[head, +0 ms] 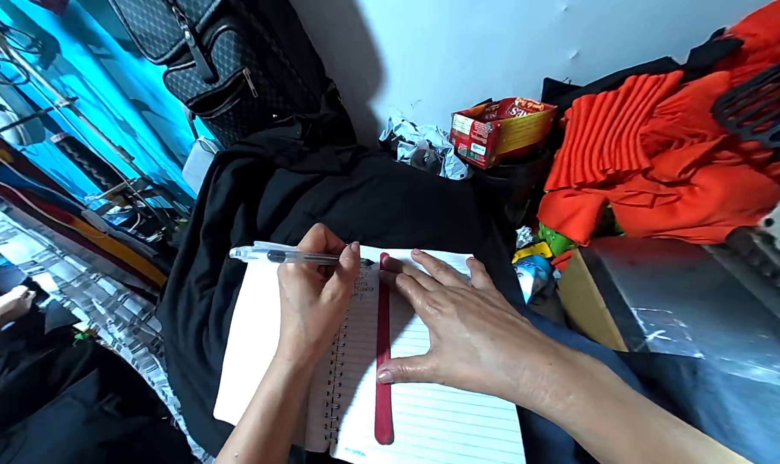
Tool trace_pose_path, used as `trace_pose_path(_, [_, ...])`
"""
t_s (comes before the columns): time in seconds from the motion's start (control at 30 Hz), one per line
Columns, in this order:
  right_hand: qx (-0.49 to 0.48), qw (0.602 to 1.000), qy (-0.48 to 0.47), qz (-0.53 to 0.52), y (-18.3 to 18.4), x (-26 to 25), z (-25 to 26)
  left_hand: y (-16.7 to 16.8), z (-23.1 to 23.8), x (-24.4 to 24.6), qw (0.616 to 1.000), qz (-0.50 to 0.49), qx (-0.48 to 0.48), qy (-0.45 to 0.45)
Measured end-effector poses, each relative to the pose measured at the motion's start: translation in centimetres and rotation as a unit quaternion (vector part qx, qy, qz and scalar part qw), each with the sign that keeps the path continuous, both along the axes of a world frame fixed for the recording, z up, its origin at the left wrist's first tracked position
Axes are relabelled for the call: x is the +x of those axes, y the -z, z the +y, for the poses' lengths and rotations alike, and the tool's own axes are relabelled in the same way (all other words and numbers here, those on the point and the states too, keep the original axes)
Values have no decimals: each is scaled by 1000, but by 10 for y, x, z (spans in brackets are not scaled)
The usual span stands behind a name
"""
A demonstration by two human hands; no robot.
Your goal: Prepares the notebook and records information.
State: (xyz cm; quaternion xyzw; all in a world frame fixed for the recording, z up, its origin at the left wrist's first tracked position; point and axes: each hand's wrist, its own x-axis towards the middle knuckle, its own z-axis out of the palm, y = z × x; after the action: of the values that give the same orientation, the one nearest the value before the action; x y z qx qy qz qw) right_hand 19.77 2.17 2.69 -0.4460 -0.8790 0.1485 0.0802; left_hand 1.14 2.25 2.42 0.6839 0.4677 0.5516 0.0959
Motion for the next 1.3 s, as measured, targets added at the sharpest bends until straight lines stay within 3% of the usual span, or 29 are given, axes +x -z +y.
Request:
trace_pose_path(0.8, [52, 998, 1, 37, 9, 0, 1, 0, 10, 4, 998, 58, 19, -3])
trace_pose_path(1.3, [47, 998, -29, -9, 3, 6, 2, -7, 0, 8, 992, 122, -21, -21])
